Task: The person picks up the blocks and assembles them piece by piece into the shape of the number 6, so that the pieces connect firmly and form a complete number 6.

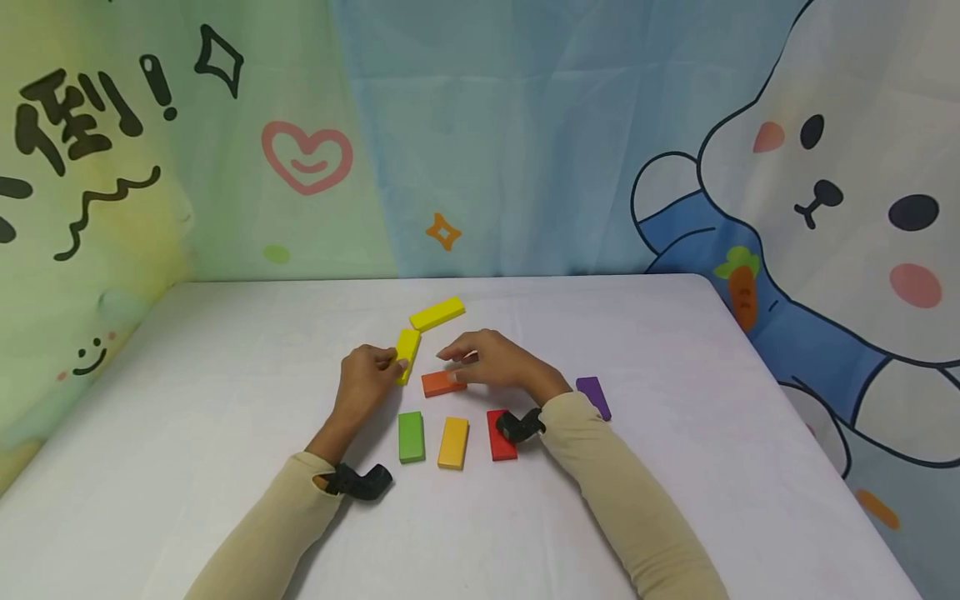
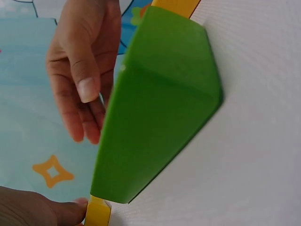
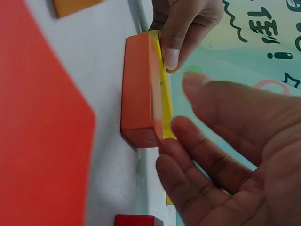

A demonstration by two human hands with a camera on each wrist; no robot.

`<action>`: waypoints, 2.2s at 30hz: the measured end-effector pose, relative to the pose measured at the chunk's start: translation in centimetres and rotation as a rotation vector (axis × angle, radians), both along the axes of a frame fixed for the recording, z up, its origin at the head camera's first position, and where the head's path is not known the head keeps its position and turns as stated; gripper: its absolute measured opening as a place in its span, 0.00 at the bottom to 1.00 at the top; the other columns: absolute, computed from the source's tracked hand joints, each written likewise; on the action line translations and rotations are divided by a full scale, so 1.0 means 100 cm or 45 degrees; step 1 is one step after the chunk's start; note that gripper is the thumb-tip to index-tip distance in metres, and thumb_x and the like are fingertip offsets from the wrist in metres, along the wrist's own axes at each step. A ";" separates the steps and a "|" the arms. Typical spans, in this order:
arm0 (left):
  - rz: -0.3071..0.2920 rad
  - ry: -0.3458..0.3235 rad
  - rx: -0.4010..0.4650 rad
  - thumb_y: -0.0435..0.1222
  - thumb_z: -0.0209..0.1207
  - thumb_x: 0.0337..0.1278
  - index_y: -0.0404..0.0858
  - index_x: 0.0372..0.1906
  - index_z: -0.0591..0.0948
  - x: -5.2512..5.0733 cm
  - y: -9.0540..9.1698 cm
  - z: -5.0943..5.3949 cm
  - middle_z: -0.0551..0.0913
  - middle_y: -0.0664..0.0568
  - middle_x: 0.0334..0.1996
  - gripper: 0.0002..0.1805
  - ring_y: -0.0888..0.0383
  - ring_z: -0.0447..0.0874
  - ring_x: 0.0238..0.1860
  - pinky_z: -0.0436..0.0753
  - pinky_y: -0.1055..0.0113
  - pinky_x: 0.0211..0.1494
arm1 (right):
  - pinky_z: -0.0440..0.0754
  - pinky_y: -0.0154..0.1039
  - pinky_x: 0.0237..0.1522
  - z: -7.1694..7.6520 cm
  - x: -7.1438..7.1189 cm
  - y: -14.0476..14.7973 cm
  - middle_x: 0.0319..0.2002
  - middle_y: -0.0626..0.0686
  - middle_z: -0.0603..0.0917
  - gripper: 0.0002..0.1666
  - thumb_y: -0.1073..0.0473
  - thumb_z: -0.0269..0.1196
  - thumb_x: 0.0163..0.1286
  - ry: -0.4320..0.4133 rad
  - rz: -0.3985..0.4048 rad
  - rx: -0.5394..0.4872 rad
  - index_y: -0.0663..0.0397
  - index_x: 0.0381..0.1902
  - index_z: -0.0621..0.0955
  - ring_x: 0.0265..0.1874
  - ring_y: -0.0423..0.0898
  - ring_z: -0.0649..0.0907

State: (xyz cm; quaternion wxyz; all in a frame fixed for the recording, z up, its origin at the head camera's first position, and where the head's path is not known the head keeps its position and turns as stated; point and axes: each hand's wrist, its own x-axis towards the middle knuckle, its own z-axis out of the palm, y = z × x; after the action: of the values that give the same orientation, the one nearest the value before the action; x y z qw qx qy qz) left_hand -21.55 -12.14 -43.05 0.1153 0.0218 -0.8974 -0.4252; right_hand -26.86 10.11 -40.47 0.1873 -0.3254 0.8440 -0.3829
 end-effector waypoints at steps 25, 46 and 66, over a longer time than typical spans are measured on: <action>0.010 -0.032 0.019 0.32 0.66 0.58 0.26 0.50 0.82 0.001 -0.001 -0.001 0.83 0.39 0.41 0.17 0.51 0.81 0.43 0.81 0.61 0.42 | 0.75 0.41 0.54 -0.005 0.006 -0.007 0.47 0.47 0.81 0.19 0.67 0.68 0.62 0.085 0.034 0.133 0.55 0.52 0.84 0.47 0.45 0.78; 0.020 -0.034 0.036 0.32 0.67 0.57 0.26 0.49 0.83 -0.002 -0.002 -0.003 0.84 0.39 0.43 0.17 0.51 0.82 0.45 0.81 0.61 0.42 | 0.76 0.39 0.54 0.003 0.006 -0.021 0.48 0.48 0.81 0.18 0.66 0.68 0.63 0.172 0.122 0.182 0.57 0.52 0.84 0.48 0.45 0.79; 0.027 -0.032 0.066 0.31 0.66 0.57 0.24 0.50 0.82 0.001 -0.002 -0.001 0.84 0.38 0.41 0.18 0.48 0.81 0.42 0.81 0.58 0.45 | 0.76 0.37 0.50 0.002 0.008 -0.029 0.47 0.48 0.81 0.18 0.66 0.68 0.63 0.193 0.168 0.242 0.56 0.52 0.84 0.44 0.43 0.79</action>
State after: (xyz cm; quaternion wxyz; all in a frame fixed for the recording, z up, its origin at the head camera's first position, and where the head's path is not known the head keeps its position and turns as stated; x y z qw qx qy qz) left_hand -21.45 -12.29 -43.14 0.1081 0.0398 -0.8871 -0.4469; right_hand -26.07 7.18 -40.28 0.1776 -0.3891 0.8650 -0.2625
